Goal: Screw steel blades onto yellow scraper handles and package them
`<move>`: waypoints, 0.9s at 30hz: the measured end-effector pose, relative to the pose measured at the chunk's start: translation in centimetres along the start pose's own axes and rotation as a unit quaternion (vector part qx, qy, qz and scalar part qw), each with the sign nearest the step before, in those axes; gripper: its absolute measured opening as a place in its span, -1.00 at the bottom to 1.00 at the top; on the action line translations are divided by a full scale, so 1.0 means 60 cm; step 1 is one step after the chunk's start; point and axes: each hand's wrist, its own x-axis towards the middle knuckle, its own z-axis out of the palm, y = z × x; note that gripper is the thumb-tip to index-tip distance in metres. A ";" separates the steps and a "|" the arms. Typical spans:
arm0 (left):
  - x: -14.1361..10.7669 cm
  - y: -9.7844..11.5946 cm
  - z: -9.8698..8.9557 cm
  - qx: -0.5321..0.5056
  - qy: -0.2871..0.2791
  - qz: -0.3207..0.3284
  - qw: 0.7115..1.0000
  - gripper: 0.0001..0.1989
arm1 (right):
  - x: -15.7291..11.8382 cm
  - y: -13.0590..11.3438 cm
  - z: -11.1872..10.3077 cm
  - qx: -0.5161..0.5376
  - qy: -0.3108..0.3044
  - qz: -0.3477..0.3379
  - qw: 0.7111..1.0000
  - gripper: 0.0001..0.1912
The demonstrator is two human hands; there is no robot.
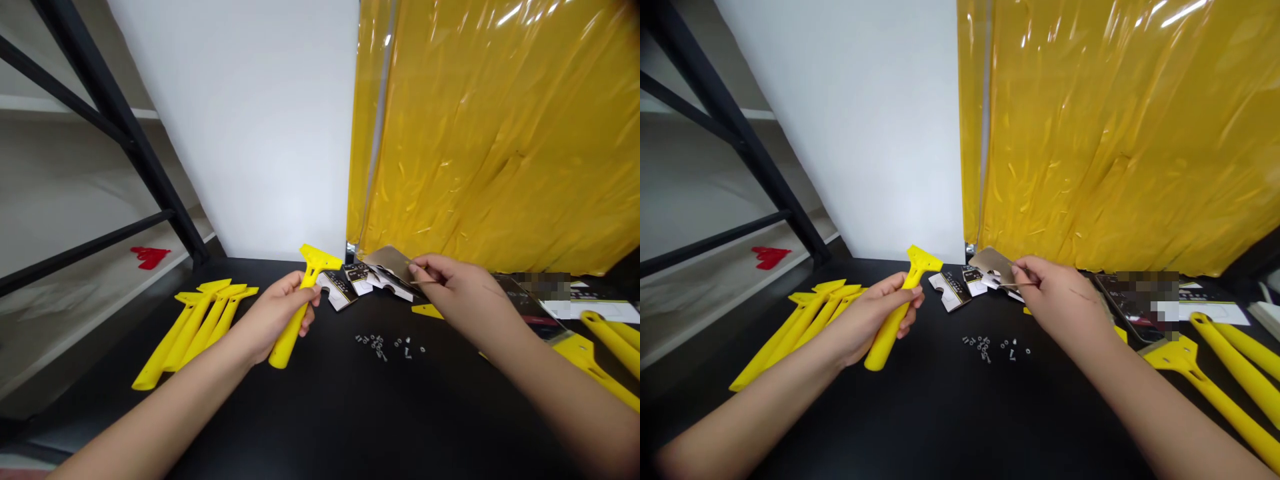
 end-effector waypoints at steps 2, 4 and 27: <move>0.009 -0.007 0.005 -0.005 0.001 0.005 1.000 -0.71 | -0.009 0.007 0.007 -0.020 0.020 -0.024 0.999 -0.71; 0.013 -0.014 0.001 0.006 0.008 -0.002 1.000 -0.70 | -0.012 0.011 0.019 -0.050 0.029 -0.043 0.997 -0.72; -0.020 -0.081 -0.160 0.711 0.134 0.079 0.686 -0.49 | -0.032 -0.008 0.044 -0.042 0.099 -0.158 0.982 -0.73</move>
